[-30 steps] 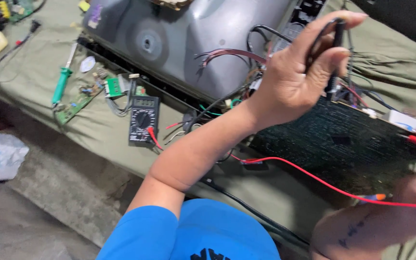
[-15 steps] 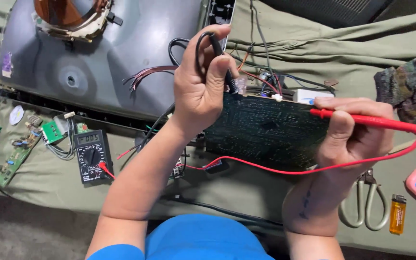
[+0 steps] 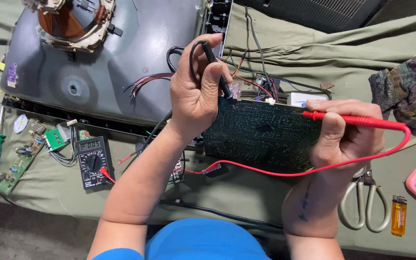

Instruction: The person uses a multimeter to test various points on a circuit board and the internal components of a disassembled CRT television. They move the multimeter probes to different locations on the board and the TV chassis while observing the readings on the multimeter display.

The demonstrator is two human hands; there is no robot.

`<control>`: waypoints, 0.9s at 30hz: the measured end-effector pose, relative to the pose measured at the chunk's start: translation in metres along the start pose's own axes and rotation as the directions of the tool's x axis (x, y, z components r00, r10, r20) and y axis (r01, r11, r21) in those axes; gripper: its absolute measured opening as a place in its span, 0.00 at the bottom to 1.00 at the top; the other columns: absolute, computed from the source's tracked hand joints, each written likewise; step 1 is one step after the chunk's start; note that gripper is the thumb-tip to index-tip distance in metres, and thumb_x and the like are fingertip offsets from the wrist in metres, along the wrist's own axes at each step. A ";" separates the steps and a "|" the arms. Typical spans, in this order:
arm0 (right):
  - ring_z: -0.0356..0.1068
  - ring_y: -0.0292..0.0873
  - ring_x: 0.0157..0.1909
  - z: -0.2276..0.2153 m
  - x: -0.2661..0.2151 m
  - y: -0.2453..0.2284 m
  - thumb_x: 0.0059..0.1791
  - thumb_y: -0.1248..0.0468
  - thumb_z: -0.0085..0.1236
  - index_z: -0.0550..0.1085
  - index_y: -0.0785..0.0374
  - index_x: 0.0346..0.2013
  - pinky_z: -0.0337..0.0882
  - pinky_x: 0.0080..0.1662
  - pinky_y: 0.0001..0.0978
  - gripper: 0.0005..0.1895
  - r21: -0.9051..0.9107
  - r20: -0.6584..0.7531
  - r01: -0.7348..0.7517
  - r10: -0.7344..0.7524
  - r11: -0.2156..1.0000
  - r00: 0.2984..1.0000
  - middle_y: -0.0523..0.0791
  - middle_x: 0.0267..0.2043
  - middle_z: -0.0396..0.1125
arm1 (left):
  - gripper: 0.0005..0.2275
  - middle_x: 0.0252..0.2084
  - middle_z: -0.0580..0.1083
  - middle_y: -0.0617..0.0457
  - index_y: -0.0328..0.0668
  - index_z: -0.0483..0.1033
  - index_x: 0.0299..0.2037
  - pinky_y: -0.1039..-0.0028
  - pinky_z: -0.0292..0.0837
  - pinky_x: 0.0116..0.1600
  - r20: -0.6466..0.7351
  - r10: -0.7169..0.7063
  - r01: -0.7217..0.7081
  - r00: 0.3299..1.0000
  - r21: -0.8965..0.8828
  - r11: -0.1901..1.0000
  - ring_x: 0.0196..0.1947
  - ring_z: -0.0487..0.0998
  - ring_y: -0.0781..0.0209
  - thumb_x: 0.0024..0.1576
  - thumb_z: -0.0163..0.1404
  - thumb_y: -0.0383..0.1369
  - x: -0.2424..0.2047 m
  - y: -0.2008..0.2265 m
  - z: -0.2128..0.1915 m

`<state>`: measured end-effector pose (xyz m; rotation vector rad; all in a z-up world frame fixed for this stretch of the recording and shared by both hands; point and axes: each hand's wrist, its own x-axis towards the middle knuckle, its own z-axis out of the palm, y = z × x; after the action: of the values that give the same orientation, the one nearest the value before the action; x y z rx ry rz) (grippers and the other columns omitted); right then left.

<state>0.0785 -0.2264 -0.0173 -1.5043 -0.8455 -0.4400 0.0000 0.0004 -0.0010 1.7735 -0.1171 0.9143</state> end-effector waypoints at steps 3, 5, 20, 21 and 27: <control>0.72 0.51 0.45 -0.001 -0.001 0.005 0.63 0.62 0.47 0.60 0.69 0.47 0.76 0.56 0.39 0.11 0.108 0.000 -0.035 0.035 0.993 0.999 0.55 0.44 0.67 | 0.14 0.38 0.74 0.58 0.49 0.60 0.69 0.83 0.68 0.42 -0.006 -0.003 0.003 1.000 0.002 1.000 0.34 0.73 0.73 0.75 0.43 0.31 -0.001 0.000 0.000; 0.73 0.51 0.44 -0.001 -0.001 0.006 0.64 0.62 0.47 0.60 0.70 0.47 0.76 0.54 0.38 0.12 0.097 -0.007 -0.029 0.030 0.995 1.000 0.55 0.43 0.67 | 0.14 0.38 0.75 0.58 0.50 0.60 0.68 0.82 0.67 0.40 -0.007 -0.017 0.017 1.000 -0.009 1.000 0.33 0.72 0.73 0.75 0.43 0.31 -0.001 0.001 0.000; 0.73 0.50 0.45 0.001 -0.001 0.001 0.63 0.62 0.48 0.61 0.70 0.47 0.73 0.52 0.34 0.12 0.036 -0.012 -0.022 0.022 0.999 1.000 0.55 0.43 0.69 | 0.14 0.36 0.73 0.58 0.47 0.57 0.69 0.80 0.66 0.41 -0.070 0.116 -0.106 0.991 0.139 0.985 0.35 0.76 0.70 0.75 0.42 0.35 -0.011 0.002 0.002; 0.73 0.50 0.45 0.001 -0.001 0.001 0.63 0.62 0.48 0.61 0.70 0.47 0.73 0.52 0.34 0.12 0.037 -0.013 -0.021 0.021 0.999 1.000 0.55 0.43 0.69 | 0.14 0.36 0.73 0.58 0.47 0.57 0.69 0.80 0.66 0.41 -0.070 0.118 -0.107 0.991 0.140 0.984 0.35 0.76 0.70 0.75 0.42 0.35 -0.013 0.000 0.002; 0.73 0.50 0.46 0.001 -0.001 0.002 0.63 0.63 0.48 0.60 0.70 0.47 0.73 0.53 0.35 0.11 0.049 -0.011 -0.026 0.026 0.998 1.000 0.55 0.44 0.69 | 0.15 0.38 0.74 0.55 0.44 0.56 0.67 0.81 0.68 0.42 -0.069 0.166 -0.156 0.984 0.131 0.979 0.35 0.74 0.69 0.74 0.42 0.33 -0.018 -0.005 0.003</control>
<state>0.0786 -0.2260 -0.0194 -1.4646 -0.8213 -0.4054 -0.0085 -0.0063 -0.0161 1.8608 -0.1566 1.1293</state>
